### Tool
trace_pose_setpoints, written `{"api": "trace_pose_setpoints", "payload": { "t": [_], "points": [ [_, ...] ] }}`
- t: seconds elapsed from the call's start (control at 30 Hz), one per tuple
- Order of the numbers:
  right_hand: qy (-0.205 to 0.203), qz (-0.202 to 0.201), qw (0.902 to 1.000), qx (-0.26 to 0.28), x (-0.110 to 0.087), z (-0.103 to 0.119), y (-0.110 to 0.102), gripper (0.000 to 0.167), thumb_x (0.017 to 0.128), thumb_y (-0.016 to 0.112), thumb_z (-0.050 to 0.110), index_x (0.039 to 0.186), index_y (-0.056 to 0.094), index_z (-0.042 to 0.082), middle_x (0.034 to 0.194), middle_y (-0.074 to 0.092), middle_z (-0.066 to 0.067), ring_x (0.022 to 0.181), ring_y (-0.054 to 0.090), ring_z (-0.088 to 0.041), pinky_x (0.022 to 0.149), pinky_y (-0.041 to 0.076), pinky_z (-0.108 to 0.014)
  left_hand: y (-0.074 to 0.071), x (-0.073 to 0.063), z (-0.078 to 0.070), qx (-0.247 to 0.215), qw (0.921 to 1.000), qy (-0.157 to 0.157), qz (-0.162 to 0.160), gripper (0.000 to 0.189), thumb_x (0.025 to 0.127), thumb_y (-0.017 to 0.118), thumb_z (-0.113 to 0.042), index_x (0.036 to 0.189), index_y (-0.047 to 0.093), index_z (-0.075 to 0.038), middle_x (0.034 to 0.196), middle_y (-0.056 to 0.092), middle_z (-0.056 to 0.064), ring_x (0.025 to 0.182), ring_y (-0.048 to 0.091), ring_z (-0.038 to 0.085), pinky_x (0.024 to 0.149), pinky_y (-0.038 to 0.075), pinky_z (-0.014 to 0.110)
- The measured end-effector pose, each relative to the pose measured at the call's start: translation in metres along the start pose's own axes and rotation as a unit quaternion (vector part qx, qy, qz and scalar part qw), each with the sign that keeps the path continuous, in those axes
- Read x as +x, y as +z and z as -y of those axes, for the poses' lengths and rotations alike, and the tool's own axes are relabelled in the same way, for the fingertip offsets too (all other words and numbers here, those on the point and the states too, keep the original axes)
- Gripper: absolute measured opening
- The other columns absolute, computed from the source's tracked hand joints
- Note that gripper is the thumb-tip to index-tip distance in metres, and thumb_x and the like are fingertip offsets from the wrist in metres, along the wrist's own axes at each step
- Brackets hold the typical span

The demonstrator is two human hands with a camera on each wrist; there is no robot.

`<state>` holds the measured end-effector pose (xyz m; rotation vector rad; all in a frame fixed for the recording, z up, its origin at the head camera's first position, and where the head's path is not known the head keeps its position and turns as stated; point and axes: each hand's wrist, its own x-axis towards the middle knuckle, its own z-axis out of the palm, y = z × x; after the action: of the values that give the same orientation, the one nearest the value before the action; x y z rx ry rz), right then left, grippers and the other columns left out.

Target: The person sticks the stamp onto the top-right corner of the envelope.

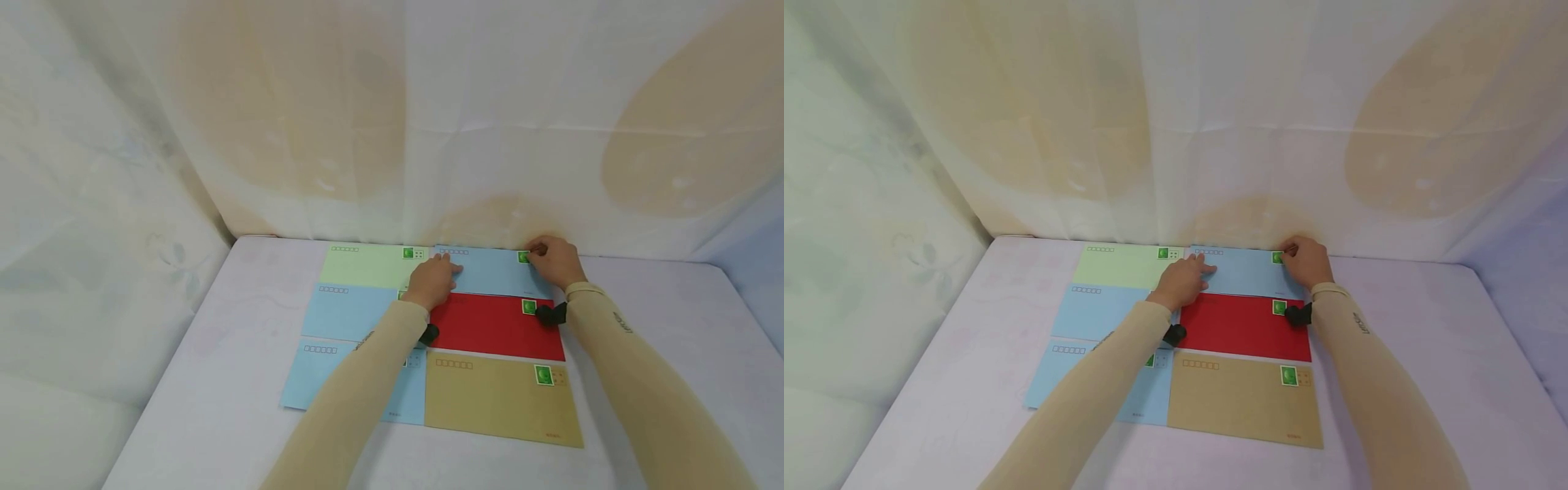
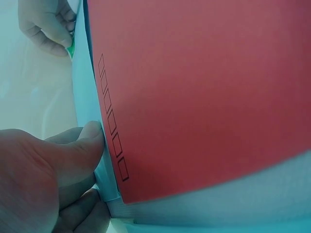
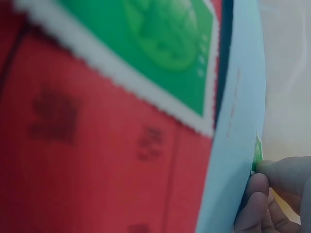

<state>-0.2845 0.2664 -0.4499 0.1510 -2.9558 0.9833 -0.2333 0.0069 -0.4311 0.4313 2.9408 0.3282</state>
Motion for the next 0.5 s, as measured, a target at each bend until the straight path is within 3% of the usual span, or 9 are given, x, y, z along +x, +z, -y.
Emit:
{"api": "trace_pose_setpoints", "payload": {
  "t": [0.5],
  "points": [
    [-0.006,-0.006,0.9999,-0.014,0.0001,-0.001,0.0022,0.023,0.094,0.057,0.008,0.108,0.07,-0.006,0.094,0.067,-0.021,0.086,0.058,-0.033,0.07,0.045,-0.037,0.001,-0.0001,-0.0011,0.008,1.0,0.0,0.005,0.048,0.098,0.068,-0.024,0.144,0.057,-0.026,0.155,0.046,0.006,0.142,0.044,0.021,0.102,0.049,0.031]
  ]
}}
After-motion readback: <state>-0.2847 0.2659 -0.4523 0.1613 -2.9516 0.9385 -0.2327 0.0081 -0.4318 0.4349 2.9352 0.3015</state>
